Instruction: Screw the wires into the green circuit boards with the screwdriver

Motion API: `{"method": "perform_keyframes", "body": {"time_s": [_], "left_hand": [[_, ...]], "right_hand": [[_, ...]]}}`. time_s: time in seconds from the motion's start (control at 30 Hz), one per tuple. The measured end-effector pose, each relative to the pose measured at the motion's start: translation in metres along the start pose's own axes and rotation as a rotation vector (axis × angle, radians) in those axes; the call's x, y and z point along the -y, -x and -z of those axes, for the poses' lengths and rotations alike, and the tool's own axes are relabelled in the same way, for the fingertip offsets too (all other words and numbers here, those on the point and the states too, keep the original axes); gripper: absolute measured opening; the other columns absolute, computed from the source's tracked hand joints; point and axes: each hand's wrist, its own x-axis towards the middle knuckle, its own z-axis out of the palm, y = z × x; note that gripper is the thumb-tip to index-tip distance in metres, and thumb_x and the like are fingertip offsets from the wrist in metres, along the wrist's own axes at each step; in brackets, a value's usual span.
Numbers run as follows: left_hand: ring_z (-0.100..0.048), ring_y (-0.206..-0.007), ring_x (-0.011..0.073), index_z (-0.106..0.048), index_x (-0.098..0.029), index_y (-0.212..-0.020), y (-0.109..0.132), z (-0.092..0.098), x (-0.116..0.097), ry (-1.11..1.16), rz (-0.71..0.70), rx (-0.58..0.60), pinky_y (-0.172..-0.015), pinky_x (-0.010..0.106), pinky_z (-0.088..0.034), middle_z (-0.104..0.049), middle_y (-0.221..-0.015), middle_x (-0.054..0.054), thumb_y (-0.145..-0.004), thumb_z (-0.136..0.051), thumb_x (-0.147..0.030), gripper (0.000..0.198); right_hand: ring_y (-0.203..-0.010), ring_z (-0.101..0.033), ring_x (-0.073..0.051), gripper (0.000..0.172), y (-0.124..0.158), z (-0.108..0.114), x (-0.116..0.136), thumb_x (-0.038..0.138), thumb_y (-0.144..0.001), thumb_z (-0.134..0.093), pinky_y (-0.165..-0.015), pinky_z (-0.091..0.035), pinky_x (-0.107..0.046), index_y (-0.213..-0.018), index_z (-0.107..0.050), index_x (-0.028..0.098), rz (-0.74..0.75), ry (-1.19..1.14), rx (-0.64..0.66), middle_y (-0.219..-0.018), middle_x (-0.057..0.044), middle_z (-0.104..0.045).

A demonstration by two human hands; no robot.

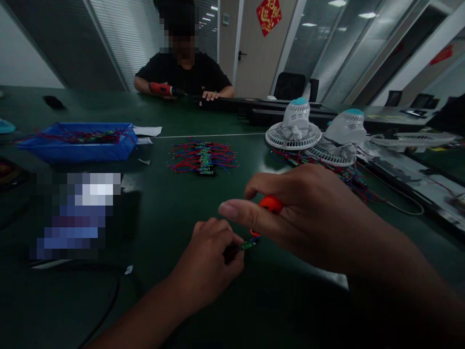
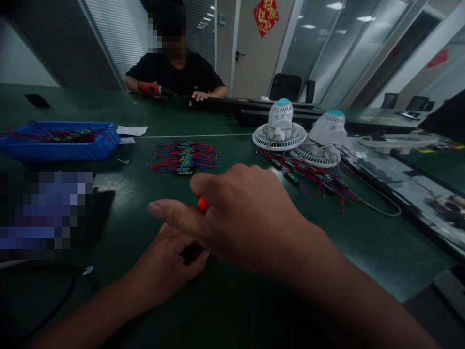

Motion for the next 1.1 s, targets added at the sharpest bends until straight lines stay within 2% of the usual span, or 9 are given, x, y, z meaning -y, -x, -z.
{"method": "perform_keyframes", "body": {"time_s": [0.03,0.1,0.17,0.23,0.43,0.63,0.7,0.83,1.1], "left_hand": [[-0.056,-0.085,0.0237,-0.066,-0.021,-0.083,0.000,0.000,0.001,-0.005,-0.001,-0.002,-0.075,0.040,-0.038,-0.064,-0.085,0.003,-0.075,-0.059,-0.015,0.012],[-0.056,-0.083,0.0233,-0.066,-0.022,-0.081,-0.001,-0.001,0.002,-0.012,-0.005,0.012,-0.074,0.040,-0.039,-0.064,-0.083,0.003,-0.076,-0.059,-0.017,0.010],[-0.057,-0.082,0.0229,-0.065,-0.022,-0.078,-0.001,-0.002,0.002,-0.016,-0.011,0.030,-0.074,0.040,-0.039,-0.064,-0.081,0.003,-0.077,-0.059,-0.018,0.007],[-0.057,-0.080,0.0229,-0.064,-0.022,-0.077,-0.001,-0.002,0.002,-0.023,-0.012,0.027,-0.073,0.041,-0.039,-0.064,-0.080,0.002,-0.077,-0.060,-0.018,0.006],[-0.058,-0.079,0.0229,-0.063,-0.021,-0.079,-0.001,-0.001,0.001,0.025,0.026,0.039,-0.068,0.037,-0.042,-0.063,-0.080,0.003,-0.076,-0.060,-0.018,0.005],[-0.057,-0.082,0.0230,-0.065,-0.021,-0.082,0.000,0.000,0.002,-0.015,-0.001,0.038,-0.072,0.038,-0.041,-0.064,-0.083,0.003,-0.078,-0.057,-0.019,0.009],[-0.056,-0.079,0.0219,-0.066,-0.022,-0.082,0.000,0.001,0.001,-0.026,-0.015,0.033,-0.072,0.037,-0.040,-0.064,-0.080,0.002,-0.078,-0.057,-0.018,0.011],[-0.055,-0.077,0.0216,-0.068,-0.022,-0.082,-0.002,0.003,-0.002,-0.049,-0.004,0.054,-0.070,0.037,-0.038,-0.064,-0.079,0.002,-0.077,-0.057,-0.017,0.013],[-0.057,-0.083,0.0232,-0.066,-0.022,-0.083,-0.002,0.002,0.001,-0.032,0.005,0.035,-0.074,0.039,-0.042,-0.064,-0.085,0.003,-0.076,-0.060,-0.019,0.010]], "right_hand": [[-0.043,-0.031,-0.010,0.051,0.002,0.000,0.001,0.063,-0.086,-0.040,-0.044,-0.020,-0.026,-0.063,-0.056,0.021,0.004,0.023,0.004,-0.048,0.003,-0.039],[-0.043,-0.034,-0.010,0.038,0.005,0.000,0.001,0.053,-0.087,-0.047,-0.044,-0.019,-0.027,-0.071,-0.059,0.022,0.047,0.048,0.012,-0.050,0.004,-0.042],[-0.046,-0.040,-0.011,0.022,0.008,0.000,0.000,0.041,-0.087,-0.052,-0.045,-0.022,-0.027,-0.081,-0.059,0.022,0.094,0.056,-0.001,-0.054,0.004,-0.048],[-0.050,-0.045,-0.012,0.015,0.010,0.000,-0.001,0.036,-0.086,-0.054,-0.048,-0.026,-0.028,-0.085,-0.058,0.021,0.115,0.053,-0.022,-0.059,0.004,-0.053],[-0.055,-0.044,-0.012,0.015,0.012,0.005,0.000,0.033,-0.085,-0.050,-0.050,-0.026,-0.028,-0.081,-0.055,0.020,0.108,0.014,0.030,-0.064,0.002,-0.054],[-0.044,-0.030,-0.009,0.044,0.010,0.006,-0.001,0.053,-0.088,-0.045,-0.047,-0.016,-0.029,-0.060,-0.054,0.020,0.068,0.057,-0.026,-0.049,0.003,-0.039],[-0.044,-0.031,-0.010,0.040,0.009,0.005,-0.002,0.047,-0.090,-0.045,-0.047,-0.016,-0.029,-0.063,-0.057,0.020,0.073,0.066,-0.013,-0.050,0.003,-0.041],[-0.046,-0.035,-0.010,0.018,0.008,0.006,-0.003,0.035,-0.086,-0.052,-0.046,-0.018,-0.028,-0.082,-0.060,0.020,0.074,0.086,0.015,-0.054,0.003,-0.045],[-0.054,-0.046,-0.012,0.010,0.014,0.005,-0.005,0.026,-0.081,-0.054,-0.050,-0.025,-0.028,-0.087,-0.055,0.018,0.115,0.014,-0.005,-0.063,0.002,-0.054]]}}
